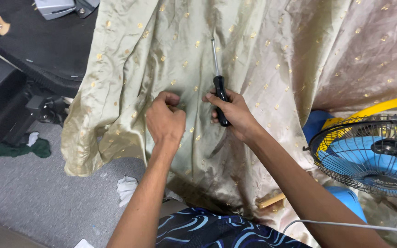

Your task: The person uses a screwdriver to loosen and remove screws from the front grille of a small electric fan. They then detach the front grille and remove the fan blade, placing the components on the floor.

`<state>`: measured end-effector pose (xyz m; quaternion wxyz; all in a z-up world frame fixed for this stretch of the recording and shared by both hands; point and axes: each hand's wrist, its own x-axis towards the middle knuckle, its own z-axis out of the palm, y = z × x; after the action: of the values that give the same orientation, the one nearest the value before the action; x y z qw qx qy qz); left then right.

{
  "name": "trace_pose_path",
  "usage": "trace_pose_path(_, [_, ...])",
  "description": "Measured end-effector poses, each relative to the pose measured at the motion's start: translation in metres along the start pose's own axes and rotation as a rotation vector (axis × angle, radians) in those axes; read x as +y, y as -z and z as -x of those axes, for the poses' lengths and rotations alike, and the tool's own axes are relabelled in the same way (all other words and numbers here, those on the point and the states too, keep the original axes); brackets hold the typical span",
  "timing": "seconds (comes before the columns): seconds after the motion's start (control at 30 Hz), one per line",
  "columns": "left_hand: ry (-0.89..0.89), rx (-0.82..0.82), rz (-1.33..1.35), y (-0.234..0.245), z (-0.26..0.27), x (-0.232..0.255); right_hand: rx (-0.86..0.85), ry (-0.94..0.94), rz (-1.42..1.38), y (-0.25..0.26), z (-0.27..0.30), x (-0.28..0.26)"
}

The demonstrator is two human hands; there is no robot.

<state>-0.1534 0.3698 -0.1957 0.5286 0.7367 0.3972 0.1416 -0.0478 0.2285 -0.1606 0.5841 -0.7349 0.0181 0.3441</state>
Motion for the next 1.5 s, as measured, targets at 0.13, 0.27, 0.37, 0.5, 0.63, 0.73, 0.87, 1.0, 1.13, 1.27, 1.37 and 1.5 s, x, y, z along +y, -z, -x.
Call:
trace_pose_path(0.13, [-0.142, -0.177, 0.226, -0.036, 0.029, 0.055, 0.013, 0.083, -0.008, 0.030, 0.034, 0.000])
trace_pose_path(0.27, [-0.226, -0.251, 0.356, -0.071, 0.050, 0.116, 0.106, 0.137, -0.050, 0.061, 0.069, -0.001])
trace_pose_path(0.37, [-0.300, -0.370, 0.427, -0.091, 0.068, 0.151, 0.232, 0.152, -0.068, 0.087, 0.099, -0.008])
trace_pose_path(0.5, [-0.535, -0.415, 0.536, -0.116, 0.096, 0.193, 0.378, 0.160, -0.116, 0.112, 0.148, -0.020])
trace_pose_path(0.63, [-0.504, -0.651, 0.592, -0.147, 0.113, 0.220, 0.544, 0.172, -0.201, 0.138, 0.197, -0.026])
trace_pose_path(0.73, [-0.769, -0.664, 0.421, -0.173, 0.121, 0.230, 0.634, 0.212, -0.279, 0.164, 0.240, -0.027])
trace_pose_path(0.87, [-0.980, -0.577, 0.272, -0.193, 0.140, 0.230, 0.912, 0.398, -0.224, 0.213, 0.285, -0.023])
trace_pose_path(1.0, [-0.884, -0.613, 0.196, -0.201, 0.139, 0.232, 1.134, 0.537, -0.043, 0.281, 0.298, -0.025])
trace_pose_path(1.13, [-0.784, -0.734, 0.169, -0.200, 0.129, 0.238, 1.167, 0.553, 0.174, 0.337, 0.296, -0.030])
trace_pose_path(1.27, [-0.790, -0.689, 0.141, -0.194, 0.128, 0.243, 0.973, 0.523, 0.260, 0.367, 0.284, -0.035])
trace_pose_path(1.37, [-0.742, -0.694, 0.104, -0.192, 0.127, 0.246, 0.936, 0.490, 0.281, 0.375, 0.275, -0.036])
trace_pose_path(1.5, [-0.748, -0.714, 0.022, -0.198, 0.125, 0.245, 0.975, 0.466, 0.278, 0.384, 0.268, -0.033])
